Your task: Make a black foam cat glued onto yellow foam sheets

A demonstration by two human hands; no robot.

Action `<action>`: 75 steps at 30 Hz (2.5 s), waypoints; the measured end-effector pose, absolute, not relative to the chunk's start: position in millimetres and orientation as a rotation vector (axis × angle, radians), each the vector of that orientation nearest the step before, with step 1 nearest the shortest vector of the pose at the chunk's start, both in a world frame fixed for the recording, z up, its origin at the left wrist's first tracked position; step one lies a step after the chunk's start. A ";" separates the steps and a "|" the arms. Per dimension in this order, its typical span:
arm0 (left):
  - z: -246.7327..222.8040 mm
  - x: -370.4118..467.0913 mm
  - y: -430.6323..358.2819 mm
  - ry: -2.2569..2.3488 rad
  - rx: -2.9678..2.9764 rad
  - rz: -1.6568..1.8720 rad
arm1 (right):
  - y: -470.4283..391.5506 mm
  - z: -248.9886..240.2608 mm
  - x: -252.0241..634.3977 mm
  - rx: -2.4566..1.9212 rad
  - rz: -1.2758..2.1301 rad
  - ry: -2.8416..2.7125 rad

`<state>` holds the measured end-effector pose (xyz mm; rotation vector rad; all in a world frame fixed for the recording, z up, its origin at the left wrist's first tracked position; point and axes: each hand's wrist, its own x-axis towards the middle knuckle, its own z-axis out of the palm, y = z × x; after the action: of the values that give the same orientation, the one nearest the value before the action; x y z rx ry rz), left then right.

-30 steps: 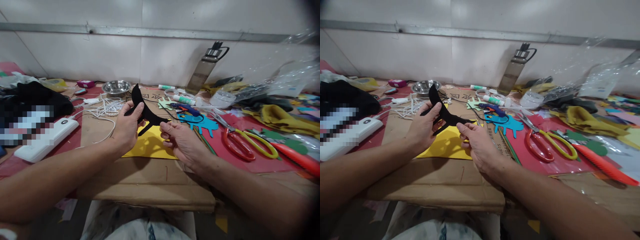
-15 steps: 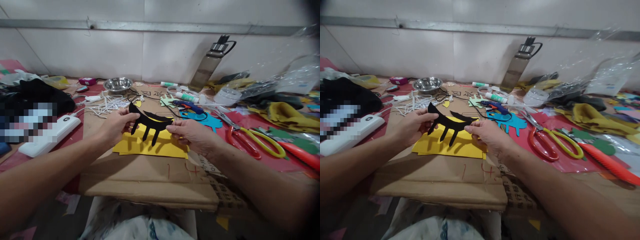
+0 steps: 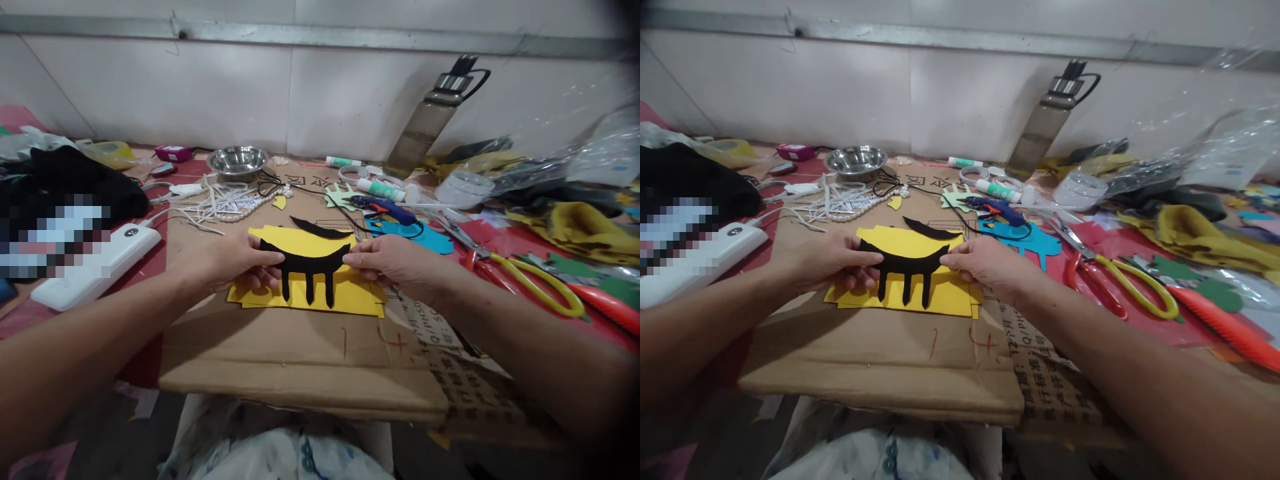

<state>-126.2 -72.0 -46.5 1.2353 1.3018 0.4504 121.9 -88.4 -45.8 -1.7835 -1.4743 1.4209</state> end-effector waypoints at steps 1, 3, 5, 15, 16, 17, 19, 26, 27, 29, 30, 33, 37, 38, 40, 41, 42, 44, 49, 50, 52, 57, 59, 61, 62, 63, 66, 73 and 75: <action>-47.5 -126.3 -70.7 1.312 1.237 0.443 | -87.8 -47.3 122.3 -1.792 1.404 -1.498; -48.7 -125.9 -69.1 1.321 1.244 0.448 | -86.3 -51.3 123.3 -1.808 1.369 -1.554; -48.1 -124.7 -68.9 1.328 1.250 0.451 | -85.3 -54.5 123.8 -1.819 1.343 -1.598; -36.9 -115.0 -72.5 1.452 1.244 0.366 | -87.0 -50.3 116.2 -1.970 1.114 -1.716; -37.0 -114.5 -72.1 1.458 1.249 0.360 | -86.6 -51.7 116.3 -1.982 1.091 -1.740; -37.5 -114.2 -71.7 1.463 1.255 0.352 | -86.2 -53.4 116.6 -1.993 1.069 -1.765; -39.7 -114.4 -70.6 1.467 1.276 0.337 | -85.5 -56.8 117.1 -2.002 1.010 -1.825; -46.3 -116.8 -68.7 1.471 1.396 0.300 | -85.5 -59.0 112.3 -2.067 0.809 -1.932; -45.7 -116.0 -68.9 1.481 1.404 0.290 | -85.2 -59.3 111.9 -2.072 0.780 -1.945; -43.9 -113.6 -69.4 1.502 1.403 0.281 | -84.2 -61.1 112.0 -2.071 0.744 -1.952; -43.0 -112.4 -69.6 1.509 1.398 0.281 | -83.7 -62.3 112.3 -2.070 0.743 -1.947; -42.3 -110.8 -69.7 1.509 1.413 0.284 | -83.0 -65.2 113.1 -2.055 0.730 -1.947; -47.7 -114.4 -68.5 1.501 1.505 0.268 | -83.8 -64.9 112.3 -2.046 0.689 -1.986; -49.7 -115.5 -68.1 1.494 1.535 0.269 | -84.0 -64.6 112.1 -2.043 0.692 -1.993; -53.6 -116.9 -67.1 1.474 1.589 0.274 | -84.1 -64.4 112.1 -2.037 0.697 -2.005; -55.3 -117.2 -66.6 1.467 1.606 0.274 | -84.1 -64.7 112.4 -2.037 0.694 -2.008; -56.6 -117.2 -66.1 1.461 1.619 0.266 | -83.9 -65.1 112.8 -2.038 0.685 -2.012; -57.5 -116.9 -65.9 1.469 1.657 0.227 | -83.8 -66.1 113.7 -2.028 0.665 -2.026; -47.9 -117.5 -74.5 1.715 2.226 0.247 | -85.0 -65.2 113.2 -2.014 0.667 -2.021; -45.1 -116.9 -77.3 1.727 2.386 0.270 | -85.1 -64.6 112.8 -2.020 0.675 -2.021; -41.0 -113.9 -82.2 1.611 2.643 0.228 | -84.9 -63.6 112.4 -2.033 0.681 -2.029; -43.6 -100.1 -81.9 0.733 3.041 0.057 | -82.8 -64.4 113.5 -1.987 0.672 -2.081; -46.3 -96.4 -77.8 0.622 3.018 0.005 | -83.0 -63.5 113.3 -1.987 0.710 -2.055; -47.6 -94.5 -73.4 0.619 3.004 -0.013 | -83.5 -60.6 112.5 -1.997 0.798 -2.011; -47.7 -94.0 -71.4 0.624 3.009 -0.022 | -83.5 -58.4 112.0 -1.994 0.860 -1.989; -47.6 -93.7 -69.7 0.624 3.018 -0.028 | -83.1 -56.1 111.8 -1.989 0.921 -1.963; -47.7 -93.4 -66.3 0.587 3.052 -0.039 | -80.6 -50.5 113.4 -2.010 0.985 -1.864; -51.5 -93.2 -64.4 0.533 3.043 -0.023 | -92.6 -57.2 122.7 -1.669 0.397 -1.992; -51.6 -93.2 -65.0 0.540 3.039 -0.038 | -101.0 -62.2 122.4 -1.553 0.373 -2.111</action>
<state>-93.2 -65.0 -51.6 3.0392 0.5397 -0.0381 122.4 -101.0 -62.2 -1.5528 -2.1109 0.3726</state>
